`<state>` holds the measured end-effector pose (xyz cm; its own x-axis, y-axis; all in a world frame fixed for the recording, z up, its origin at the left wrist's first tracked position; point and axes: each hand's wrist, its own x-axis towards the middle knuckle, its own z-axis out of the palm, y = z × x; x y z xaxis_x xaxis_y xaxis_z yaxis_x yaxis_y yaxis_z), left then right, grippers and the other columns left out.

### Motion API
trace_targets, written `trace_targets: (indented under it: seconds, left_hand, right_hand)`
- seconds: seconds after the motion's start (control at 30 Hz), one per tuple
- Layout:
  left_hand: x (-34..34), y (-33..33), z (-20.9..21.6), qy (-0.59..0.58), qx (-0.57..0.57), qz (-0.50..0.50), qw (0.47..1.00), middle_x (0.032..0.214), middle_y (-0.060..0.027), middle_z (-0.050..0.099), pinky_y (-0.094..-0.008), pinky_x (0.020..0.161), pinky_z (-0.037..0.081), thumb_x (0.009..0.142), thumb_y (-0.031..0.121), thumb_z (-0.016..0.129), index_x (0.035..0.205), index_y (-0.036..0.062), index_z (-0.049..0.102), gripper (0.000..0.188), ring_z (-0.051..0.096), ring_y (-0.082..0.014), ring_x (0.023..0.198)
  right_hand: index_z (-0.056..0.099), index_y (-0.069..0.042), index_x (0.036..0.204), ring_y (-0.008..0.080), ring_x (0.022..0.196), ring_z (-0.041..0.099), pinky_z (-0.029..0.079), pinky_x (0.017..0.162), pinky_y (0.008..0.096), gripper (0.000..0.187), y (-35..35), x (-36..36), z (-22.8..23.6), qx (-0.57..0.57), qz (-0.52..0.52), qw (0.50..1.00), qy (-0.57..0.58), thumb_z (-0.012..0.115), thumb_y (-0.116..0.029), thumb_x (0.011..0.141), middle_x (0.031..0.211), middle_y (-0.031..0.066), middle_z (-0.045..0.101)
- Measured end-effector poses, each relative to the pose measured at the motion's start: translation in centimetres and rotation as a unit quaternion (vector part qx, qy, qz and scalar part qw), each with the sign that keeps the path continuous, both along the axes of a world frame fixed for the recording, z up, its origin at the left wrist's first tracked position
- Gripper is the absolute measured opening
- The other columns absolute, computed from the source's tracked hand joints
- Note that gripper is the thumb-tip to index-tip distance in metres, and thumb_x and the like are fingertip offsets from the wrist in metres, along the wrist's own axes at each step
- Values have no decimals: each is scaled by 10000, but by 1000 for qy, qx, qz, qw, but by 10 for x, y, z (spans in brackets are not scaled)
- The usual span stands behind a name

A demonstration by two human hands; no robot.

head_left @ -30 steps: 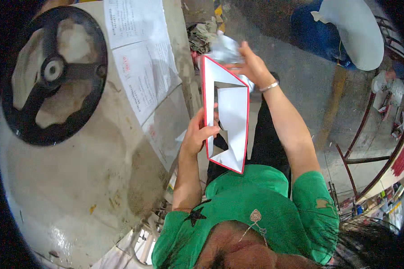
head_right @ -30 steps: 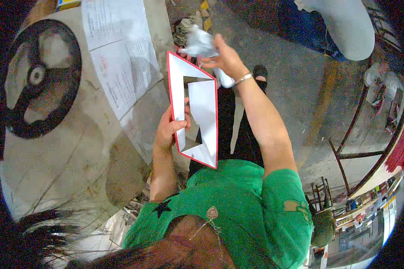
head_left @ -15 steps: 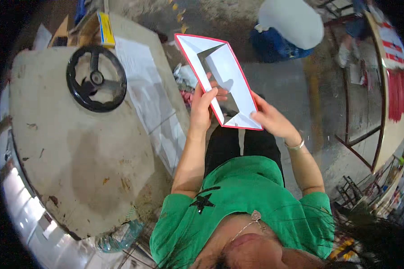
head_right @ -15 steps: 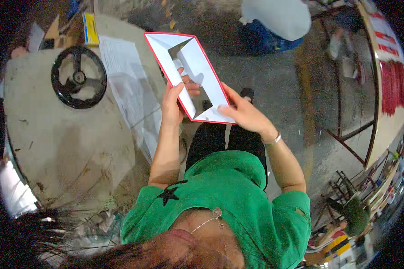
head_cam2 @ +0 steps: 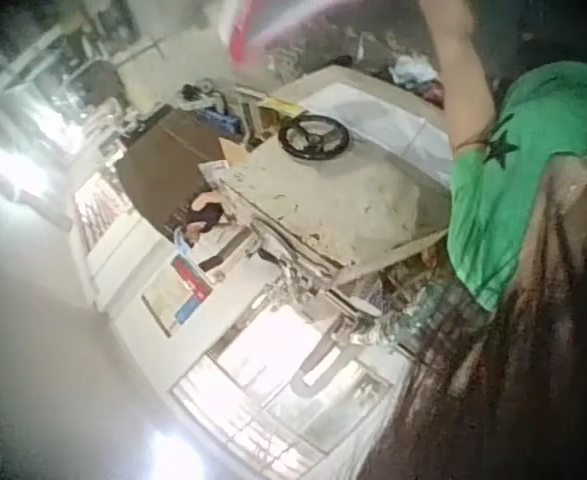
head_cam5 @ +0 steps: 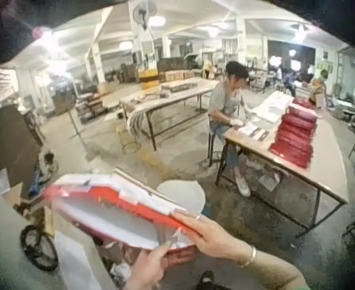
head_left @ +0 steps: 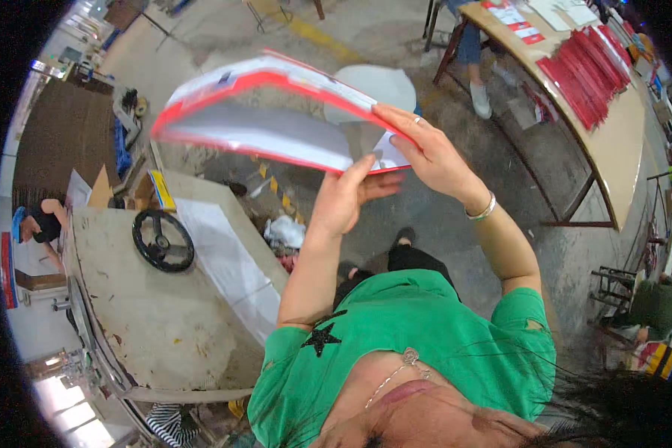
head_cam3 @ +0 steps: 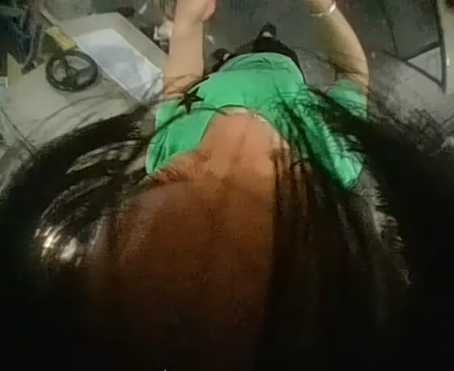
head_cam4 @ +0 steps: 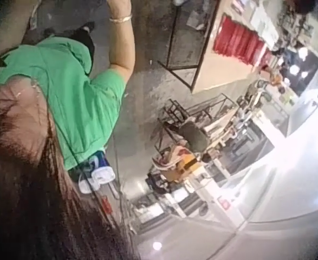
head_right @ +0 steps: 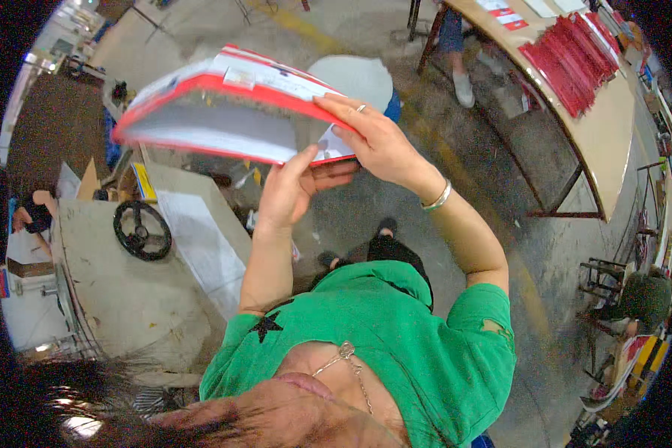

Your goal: The recorder is applying glue to cardboard components and assembling them into boxes in a factory setting.

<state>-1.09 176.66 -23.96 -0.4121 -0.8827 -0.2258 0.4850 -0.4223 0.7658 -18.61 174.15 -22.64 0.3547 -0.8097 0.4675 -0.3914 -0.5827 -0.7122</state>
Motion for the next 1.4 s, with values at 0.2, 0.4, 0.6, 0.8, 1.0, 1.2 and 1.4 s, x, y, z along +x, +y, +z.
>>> trace_targets:
  seconds: [0.2,0.4,0.6,0.8,1.0,1.2,1.4]
  left_hand:
    - [-63,-19,23,129,-143,18,981,1165,-185,509,-492,874,467,936,186,398,1229,-35,368,368,556,-355,1023]
    - [-100,-39,20,64,-231,132,962,1170,-166,516,-457,880,471,931,246,442,1215,-4,412,379,560,-315,1026]
    - [-114,-58,22,80,-184,174,964,1100,-116,536,-351,809,477,934,227,457,1172,2,442,328,568,-215,958]
    - [-90,-87,3,-18,-209,205,956,1085,-128,539,-331,762,497,922,235,488,1182,-4,417,360,591,-219,934]
    - [-32,-127,-4,-188,-268,248,912,1102,-89,518,-303,759,483,901,269,532,1162,5,445,381,558,-170,965]
    - [54,-187,6,29,-211,185,959,1154,-171,496,-405,852,492,921,225,468,1201,-5,392,371,567,-323,1010]
    - [90,-217,35,210,-110,97,967,1135,-214,502,-489,880,478,909,101,359,1206,-75,339,346,563,-402,989]
  right_hand:
    - [399,-42,1304,316,1208,405,337,985,360,598,-14,-40,25,-90,-106,989,-40,648,-132,769,1324,203,386]
    - [389,36,1256,165,1056,495,407,894,312,490,-23,-45,14,198,-28,889,-413,587,-137,843,1134,114,528]
    - [503,-33,1076,73,711,546,434,654,216,209,-31,-34,10,287,6,831,-477,456,-171,926,840,8,578]
    - [490,-34,1072,79,689,551,445,608,237,220,-59,-12,4,306,9,818,-488,462,-201,931,847,5,580]
    - [444,1,1081,97,761,571,487,678,255,273,-105,41,7,232,9,889,-394,565,-110,863,876,47,582]
    - [334,0,1239,139,869,575,486,733,285,560,-147,91,19,253,122,920,-275,639,-44,772,1016,101,557]
    - [63,-73,1416,184,939,565,466,791,289,897,-194,102,21,154,7,933,-326,659,-36,746,1225,201,450]
